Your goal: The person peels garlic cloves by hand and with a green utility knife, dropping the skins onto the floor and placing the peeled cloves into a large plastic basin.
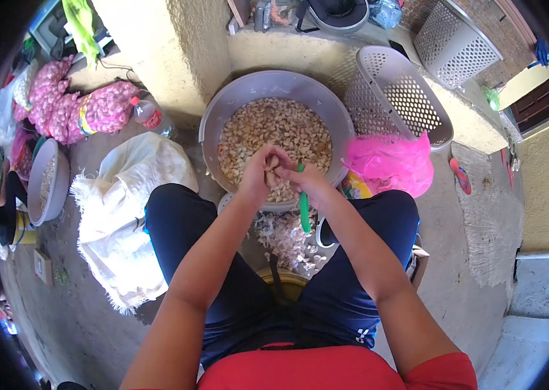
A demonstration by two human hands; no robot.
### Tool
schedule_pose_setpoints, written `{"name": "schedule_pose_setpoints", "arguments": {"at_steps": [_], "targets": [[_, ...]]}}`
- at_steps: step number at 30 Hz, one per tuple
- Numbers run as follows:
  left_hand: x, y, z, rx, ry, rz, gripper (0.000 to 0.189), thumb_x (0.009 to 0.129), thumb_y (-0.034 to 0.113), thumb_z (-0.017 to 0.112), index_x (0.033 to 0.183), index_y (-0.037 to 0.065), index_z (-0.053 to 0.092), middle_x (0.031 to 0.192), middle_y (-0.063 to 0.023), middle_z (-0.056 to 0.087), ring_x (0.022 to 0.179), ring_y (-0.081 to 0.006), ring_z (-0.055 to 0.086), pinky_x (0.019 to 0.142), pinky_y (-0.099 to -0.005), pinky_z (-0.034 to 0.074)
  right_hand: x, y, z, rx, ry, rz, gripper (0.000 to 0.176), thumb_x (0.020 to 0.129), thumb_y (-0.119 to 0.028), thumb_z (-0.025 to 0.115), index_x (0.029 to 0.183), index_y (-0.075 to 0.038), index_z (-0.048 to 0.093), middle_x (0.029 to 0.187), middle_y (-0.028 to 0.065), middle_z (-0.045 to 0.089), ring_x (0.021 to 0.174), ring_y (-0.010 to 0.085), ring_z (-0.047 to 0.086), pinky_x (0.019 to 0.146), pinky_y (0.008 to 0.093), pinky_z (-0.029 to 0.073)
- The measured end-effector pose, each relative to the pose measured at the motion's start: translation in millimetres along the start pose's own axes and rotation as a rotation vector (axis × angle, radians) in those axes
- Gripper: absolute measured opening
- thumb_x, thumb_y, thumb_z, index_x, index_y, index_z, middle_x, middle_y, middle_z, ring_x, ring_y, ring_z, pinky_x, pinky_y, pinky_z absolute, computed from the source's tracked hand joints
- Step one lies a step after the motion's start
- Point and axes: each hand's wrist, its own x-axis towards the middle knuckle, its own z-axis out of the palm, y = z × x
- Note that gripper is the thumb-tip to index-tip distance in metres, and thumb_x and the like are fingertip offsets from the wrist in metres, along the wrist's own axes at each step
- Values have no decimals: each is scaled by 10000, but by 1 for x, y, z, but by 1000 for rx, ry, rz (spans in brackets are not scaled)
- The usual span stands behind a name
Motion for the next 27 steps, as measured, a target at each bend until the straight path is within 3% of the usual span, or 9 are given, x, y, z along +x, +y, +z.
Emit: {"name": "schedule_pose_setpoints", "arguments": {"at_steps": [5,8,11,17,20,27], "targets": [[-1,3,9,-97,64,53,262,844,282,386,790,72,533,697,-34,552,578,-111,507,433,-219,373,-3,-3,-1,81,-37,-39,170,697,-140,665,826,-97,563,526,-50,438,413,55,373,377,224,324],[2,0,-2,-95,-11,55,184,846,268,444,832,101,520,772,0,535,719,-119,536,479,-233,407,5,4,-10,125,-80,-28,230,692,-93,643,899,-77,545,570,-31,466,422,55,378,381,221,327],[0,4,5,-161,219,136,142,843,243,476,854,110,525,743,22,516,670,-101,521,423,-221,370,-5,-9,-5,226,-67,-48,292,695,-59,616,966,-58,506,629,-9,487,431,57,383,386,218,330],[-8,15,11,187,209,74,146,808,218,542,869,91,578,640,39,462,564,-51,447,393,-188,316,-9,-24,-16,342,-82,-26,346,733,-89,582,1059,-29,482,796,53,577,429,55,376,398,223,345],[-12,16,13,362,96,97,158,798,208,565,884,77,588,603,43,453,505,-41,424,375,-188,303,-11,-30,-18,222,-26,-61,340,756,-132,570,1069,-21,496,842,76,600,422,54,366,400,217,344],[-16,19,19,648,99,115,207,791,214,600,909,44,597,568,33,466,453,-34,403,382,-187,298,-9,-29,-22,-117,105,-152,282,781,-185,537,1003,-13,549,729,46,597,426,54,388,403,207,353]]}}
